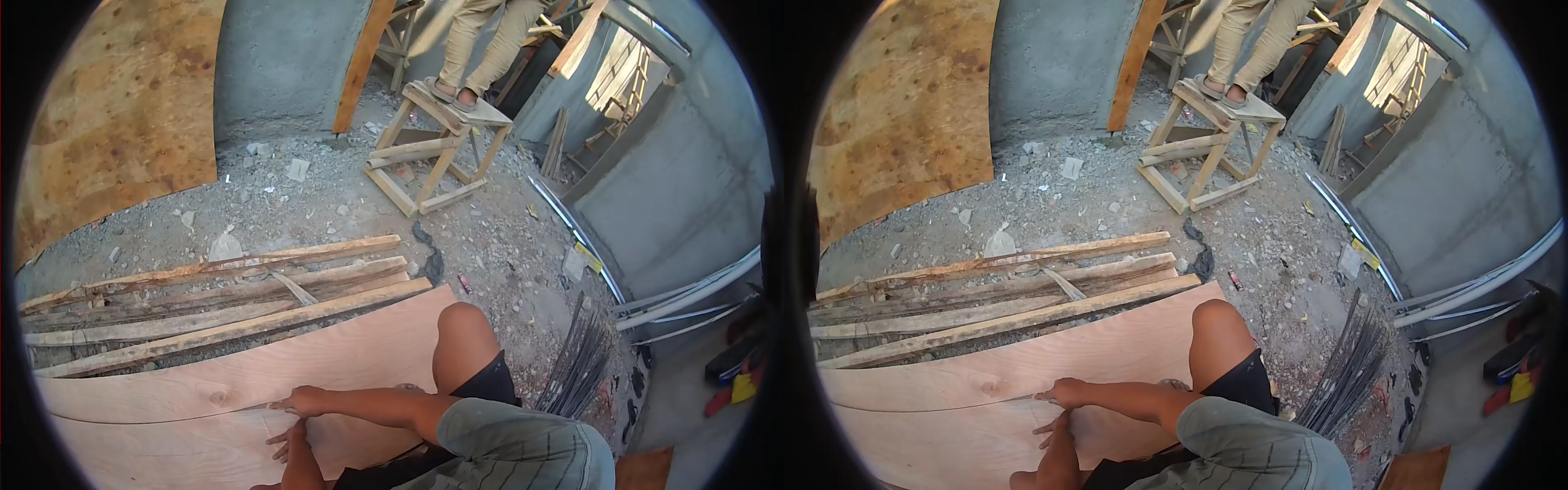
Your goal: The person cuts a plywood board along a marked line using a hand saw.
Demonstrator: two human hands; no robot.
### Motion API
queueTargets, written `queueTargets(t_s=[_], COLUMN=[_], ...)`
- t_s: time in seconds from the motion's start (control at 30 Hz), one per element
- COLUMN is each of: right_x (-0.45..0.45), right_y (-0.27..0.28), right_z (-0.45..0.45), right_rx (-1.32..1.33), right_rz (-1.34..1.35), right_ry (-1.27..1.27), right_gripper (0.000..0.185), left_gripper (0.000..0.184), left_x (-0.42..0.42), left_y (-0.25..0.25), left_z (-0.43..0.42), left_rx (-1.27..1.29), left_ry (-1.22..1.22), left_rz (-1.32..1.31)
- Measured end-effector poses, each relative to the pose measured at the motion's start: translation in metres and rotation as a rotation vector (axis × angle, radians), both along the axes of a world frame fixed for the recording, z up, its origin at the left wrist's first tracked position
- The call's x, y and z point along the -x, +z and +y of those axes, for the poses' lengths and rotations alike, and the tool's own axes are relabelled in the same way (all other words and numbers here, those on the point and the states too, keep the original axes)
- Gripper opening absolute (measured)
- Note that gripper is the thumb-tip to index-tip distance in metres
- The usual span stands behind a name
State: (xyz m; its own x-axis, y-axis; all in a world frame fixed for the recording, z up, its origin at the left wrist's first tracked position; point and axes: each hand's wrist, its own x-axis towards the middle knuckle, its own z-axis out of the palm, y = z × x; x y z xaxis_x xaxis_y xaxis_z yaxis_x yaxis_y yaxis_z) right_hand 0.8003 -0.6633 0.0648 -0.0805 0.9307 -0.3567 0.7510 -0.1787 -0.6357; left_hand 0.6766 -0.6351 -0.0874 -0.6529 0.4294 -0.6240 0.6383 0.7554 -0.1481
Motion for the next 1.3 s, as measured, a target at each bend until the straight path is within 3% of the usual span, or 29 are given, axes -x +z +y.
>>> queueTargets(t_s=[0.07,0.37,0.43,0.47,0.5,0.53,0.57,0.6,0.73,1.03,1.3], right_x=[0.001,-0.009,-0.012,-0.015,-0.015,-0.014,-0.013,-0.013,-0.009,-0.013,-0.004], right_y=[-0.007,-0.014,-0.013,-0.016,-0.014,-0.001,-0.007,-0.008,0.001,-0.017,-0.008], right_z=[-0.001,0.005,0.006,0.007,0.01,0.015,0.015,0.016,0.022,0.019,0.015], right_rx=[-0.089,-0.048,-0.055,-0.033,-0.04,0.018,0.011,0.002,-0.043,-0.054,-0.039], right_rz=[0.002,0.042,0.06,0.066,0.064,0.023,0.043,0.009,-0.048,0.072,0.009], right_ry=[-0.002,0.022,0.023,0.039,0.048,0.072,0.078,0.105,0.139,0.124,0.128], right_gripper=[0.052,0.054,0.053,0.052,0.051,0.05,0.049,0.05,0.049,0.048,0.049], left_gripper=[0.175,0.178,0.165,0.167,0.169,0.181,0.184,0.185,0.183,0.183,0.181], left_x=[0.004,0.025,0.025,0.014,0.01,0.014,0.02,0.012,0.016,0.018,0.02], left_y=[-0.01,-0.065,-0.057,0.005,0.016,0.016,-0.024,0.034,0.088,0.092,0.095], left_z=[-0.002,-0.013,-0.013,-0.01,-0.01,-0.01,-0.021,-0.004,0.005,-0.003,-0.004], left_rx=[-0.014,-0.011,0.116,0.035,-0.007,-0.001,-0.095,0.069,0.138,0.102,0.051], left_ry=[-0.015,0.068,0.056,0.065,0.115,0.121,0.047,0.092,0.121,0.127,0.117], left_rz=[0.019,0.056,0.053,-0.118,-0.162,-0.201,-0.131,-0.21,-0.356,-0.357,-0.359])
